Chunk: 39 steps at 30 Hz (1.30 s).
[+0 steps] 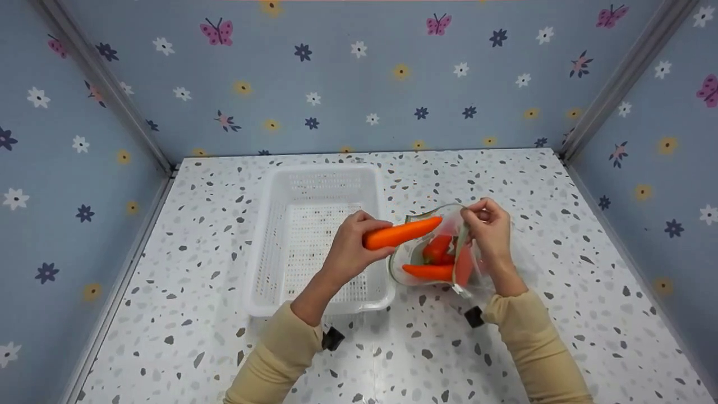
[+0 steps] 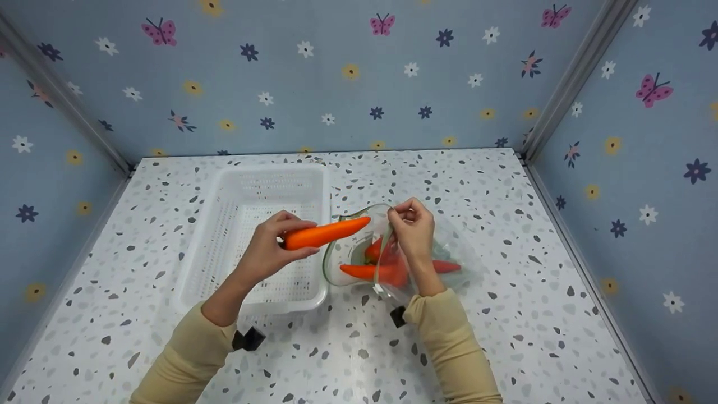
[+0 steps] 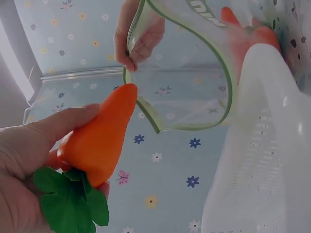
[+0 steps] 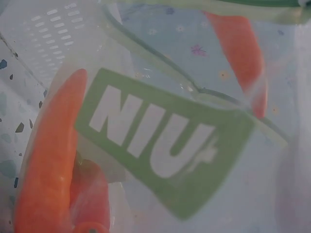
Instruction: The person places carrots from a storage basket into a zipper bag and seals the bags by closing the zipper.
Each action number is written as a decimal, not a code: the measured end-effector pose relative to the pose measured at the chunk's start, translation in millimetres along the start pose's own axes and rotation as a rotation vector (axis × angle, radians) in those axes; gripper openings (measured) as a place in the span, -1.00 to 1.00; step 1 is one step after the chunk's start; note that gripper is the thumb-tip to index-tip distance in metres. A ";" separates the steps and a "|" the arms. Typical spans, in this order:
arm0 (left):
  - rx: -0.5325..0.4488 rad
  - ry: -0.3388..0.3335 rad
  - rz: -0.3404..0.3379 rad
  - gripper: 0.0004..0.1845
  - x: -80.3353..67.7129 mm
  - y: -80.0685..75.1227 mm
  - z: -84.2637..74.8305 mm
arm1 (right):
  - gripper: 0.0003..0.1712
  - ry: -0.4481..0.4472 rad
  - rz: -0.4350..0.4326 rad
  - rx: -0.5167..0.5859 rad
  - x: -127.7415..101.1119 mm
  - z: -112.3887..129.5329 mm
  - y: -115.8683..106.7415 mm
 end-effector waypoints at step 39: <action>0.362 -0.107 0.168 -0.67 41.3 109.5 -5.6 | -0.91 -0.058 0.050 0.100 0.5 -12.2 0.3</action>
Point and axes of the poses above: each hand's wrist, its own x-axis towards the middle knuckle, its own y-axis out of the palm, z = x × y, the point moved 4 cm from there along x, towards the middle knuckle, and after that the axes turned 8 degrees about -y, right-handed, at the moved point
